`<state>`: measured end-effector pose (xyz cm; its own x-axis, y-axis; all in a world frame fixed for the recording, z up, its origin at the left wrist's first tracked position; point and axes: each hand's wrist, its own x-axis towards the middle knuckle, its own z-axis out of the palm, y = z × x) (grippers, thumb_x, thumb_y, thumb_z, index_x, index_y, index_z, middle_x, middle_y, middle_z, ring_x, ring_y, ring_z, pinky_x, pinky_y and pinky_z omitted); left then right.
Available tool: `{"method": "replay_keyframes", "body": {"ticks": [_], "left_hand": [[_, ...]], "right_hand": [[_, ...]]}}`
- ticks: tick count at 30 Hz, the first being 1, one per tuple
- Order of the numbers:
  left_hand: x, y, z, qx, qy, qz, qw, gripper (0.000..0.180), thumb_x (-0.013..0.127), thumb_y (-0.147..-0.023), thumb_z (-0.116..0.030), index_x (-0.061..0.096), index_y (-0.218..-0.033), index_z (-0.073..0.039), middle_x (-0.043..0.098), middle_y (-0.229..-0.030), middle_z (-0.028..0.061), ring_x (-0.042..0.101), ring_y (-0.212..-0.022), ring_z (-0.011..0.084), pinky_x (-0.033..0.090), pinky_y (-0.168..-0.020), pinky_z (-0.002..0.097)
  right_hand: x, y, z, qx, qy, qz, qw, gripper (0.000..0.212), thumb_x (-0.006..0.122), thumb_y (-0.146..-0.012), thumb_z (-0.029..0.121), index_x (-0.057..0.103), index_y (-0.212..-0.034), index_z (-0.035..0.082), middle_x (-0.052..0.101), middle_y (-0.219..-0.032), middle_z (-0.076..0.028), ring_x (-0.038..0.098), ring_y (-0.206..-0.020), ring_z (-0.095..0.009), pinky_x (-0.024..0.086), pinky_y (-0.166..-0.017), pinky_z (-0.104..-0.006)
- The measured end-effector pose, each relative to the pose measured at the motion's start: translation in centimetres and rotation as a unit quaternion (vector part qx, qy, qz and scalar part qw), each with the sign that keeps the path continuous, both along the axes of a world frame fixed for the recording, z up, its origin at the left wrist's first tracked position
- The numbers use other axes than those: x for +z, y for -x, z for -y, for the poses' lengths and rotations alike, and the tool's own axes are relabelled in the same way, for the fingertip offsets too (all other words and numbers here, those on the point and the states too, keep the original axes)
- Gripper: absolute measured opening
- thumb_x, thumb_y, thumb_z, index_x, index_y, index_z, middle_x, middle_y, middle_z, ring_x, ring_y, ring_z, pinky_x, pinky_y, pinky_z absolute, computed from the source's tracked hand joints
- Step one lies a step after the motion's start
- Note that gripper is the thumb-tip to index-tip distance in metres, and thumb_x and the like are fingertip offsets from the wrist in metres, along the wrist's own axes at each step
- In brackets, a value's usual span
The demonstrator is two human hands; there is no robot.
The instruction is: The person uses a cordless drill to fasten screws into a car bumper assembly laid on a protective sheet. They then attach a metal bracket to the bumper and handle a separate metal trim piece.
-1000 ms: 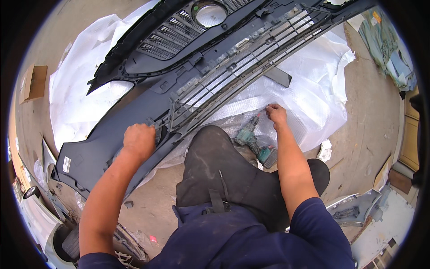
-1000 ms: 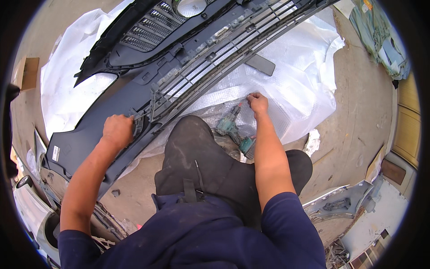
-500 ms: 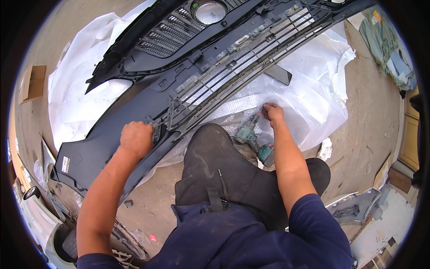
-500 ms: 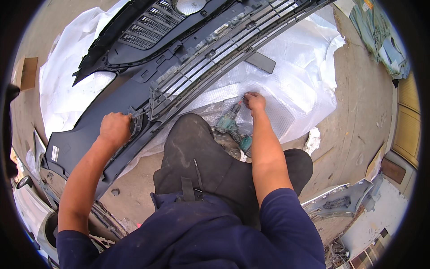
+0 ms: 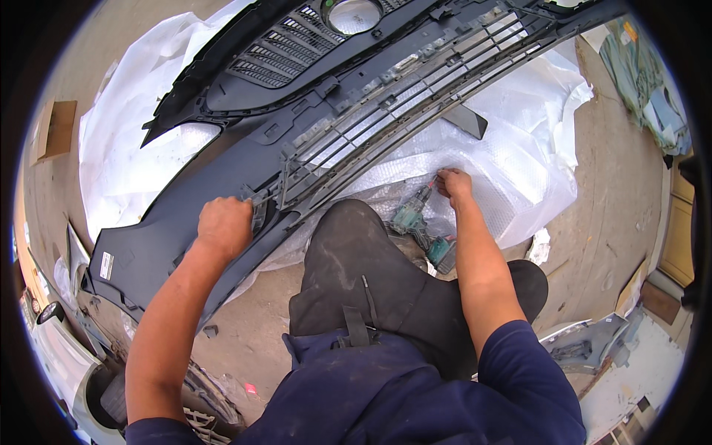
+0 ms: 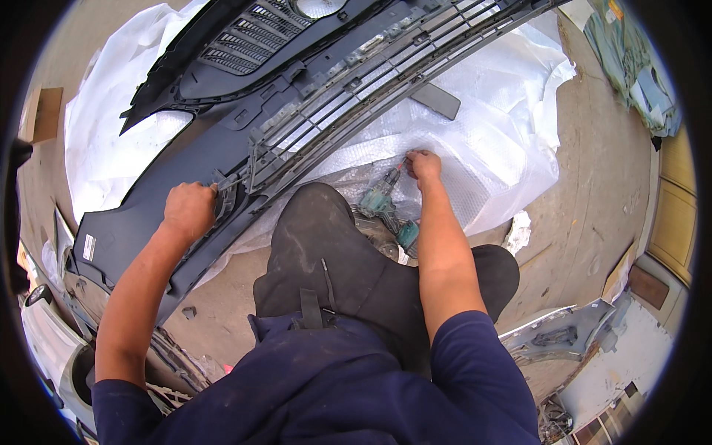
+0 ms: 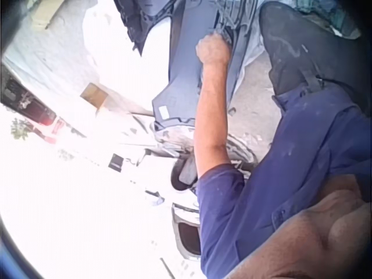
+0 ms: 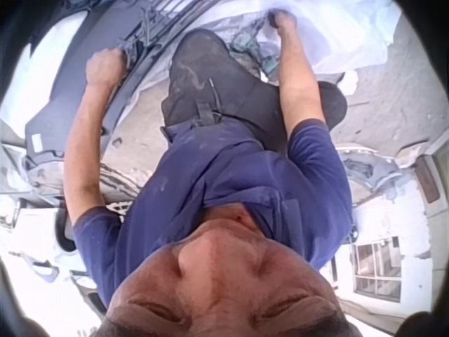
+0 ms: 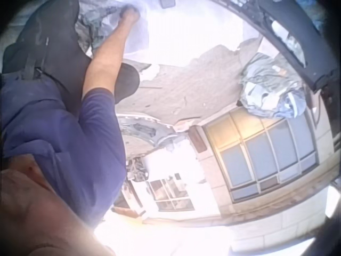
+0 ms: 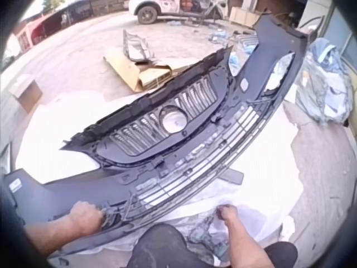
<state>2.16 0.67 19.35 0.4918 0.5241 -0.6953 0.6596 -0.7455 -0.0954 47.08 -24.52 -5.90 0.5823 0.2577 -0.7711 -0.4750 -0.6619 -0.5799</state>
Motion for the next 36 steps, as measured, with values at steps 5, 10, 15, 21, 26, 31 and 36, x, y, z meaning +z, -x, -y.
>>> {"method": "replay_keyframes", "body": {"ticks": [5, 10, 15, 21, 26, 31, 36], "left_hand": [[-0.1, 0.2, 0.0, -0.003, -0.003, 0.002, 1.000, 0.025, 0.066, -0.094, -0.010, 0.082, -0.114, -0.009, 0.082, -0.104, 0.0183, 0.079, -0.100, 0.0393, 0.064, -0.089, 0.0507], [-0.4, 0.1, -0.3, -0.001, -0.001, 0.011, 1.000, 0.022, 0.067, -0.094, -0.011, 0.083, -0.110, -0.008, 0.082, -0.103, 0.0186, 0.079, -0.100, 0.0394, 0.064, -0.088, 0.0508], [-0.5, 0.4, -0.2, -0.004, -0.009, 0.021, 1.000, 0.021, 0.068, -0.092, -0.010, 0.083, -0.106, -0.008, 0.081, -0.101, 0.0192, 0.080, -0.098, 0.0399, 0.064, -0.087, 0.0508], [-0.7, 0.5, -0.1, -0.002, -0.010, 0.029, 1.000, 0.020, 0.068, -0.089, -0.009, 0.083, -0.103, -0.007, 0.081, -0.099, 0.0199, 0.080, -0.097, 0.0400, 0.064, -0.087, 0.0509], [-0.8, 0.9, 0.2, 0.001, -0.015, 0.039, 0.999, 0.020, 0.069, -0.087, -0.008, 0.083, -0.102, -0.007, 0.081, -0.098, 0.0205, 0.080, -0.096, 0.0403, 0.064, -0.085, 0.0510], [-1.5, 1.2, -0.2, -0.020, -0.021, 0.051, 0.998, 0.018, 0.067, -0.094, -0.013, 0.083, -0.102, -0.009, 0.079, -0.091, 0.0202, 0.079, -0.090, 0.0416, 0.063, -0.082, 0.0527], [-0.8, 0.0, -0.2, 0.016, -0.016, 0.031, 0.999, 0.018, 0.070, -0.082, -0.007, 0.086, -0.091, -0.006, 0.082, -0.102, 0.0218, 0.080, -0.100, 0.0400, 0.065, -0.089, 0.0492]], "right_hand": [[0.3, -0.2, -0.3, 0.051, 0.024, -0.023, 0.998, 0.011, 0.070, -0.102, 0.011, 0.070, -0.094, 0.003, 0.063, -0.074, -0.004, 0.056, -0.056, -0.015, 0.043, -0.048, -0.0324], [-1.4, -1.6, 0.2, 0.180, 0.073, -0.011, 0.981, 0.018, 0.069, -0.106, 0.026, 0.075, -0.101, 0.009, 0.072, -0.085, -0.002, 0.067, -0.071, -0.018, 0.059, -0.067, -0.0381], [-1.2, -1.2, 0.1, 0.209, 0.090, -0.012, 0.974, 0.021, 0.067, -0.107, 0.028, 0.074, -0.099, 0.011, 0.071, -0.084, 0.000, 0.067, -0.071, -0.017, 0.059, -0.069, -0.0390], [0.1, -0.4, 0.6, 0.157, 0.057, -0.052, 0.985, 0.023, 0.068, -0.102, 0.026, 0.075, -0.093, 0.006, 0.072, -0.083, -0.005, 0.067, -0.071, -0.021, 0.055, -0.062, -0.0404], [3.6, 2.2, 1.5, 0.376, 0.253, -0.022, 0.891, 0.031, 0.073, -0.090, 0.030, 0.078, -0.102, 0.001, 0.078, -0.094, -0.014, 0.073, -0.079, -0.028, 0.059, -0.072, -0.0427], [5.7, 8.9, 3.1, 0.606, 0.291, 0.023, 0.740, 0.060, 0.092, -0.076, 0.032, 0.076, -0.121, -0.006, 0.078, -0.126, -0.029, 0.072, -0.126, -0.045, 0.058, -0.105, -0.0480], [6.9, 11.0, 3.7, 0.580, 0.329, 0.091, 0.740, 0.071, 0.091, -0.083, 0.027, 0.062, -0.140, -0.005, 0.071, -0.142, -0.028, 0.069, -0.133, -0.043, 0.056, -0.111, -0.0503]]}}
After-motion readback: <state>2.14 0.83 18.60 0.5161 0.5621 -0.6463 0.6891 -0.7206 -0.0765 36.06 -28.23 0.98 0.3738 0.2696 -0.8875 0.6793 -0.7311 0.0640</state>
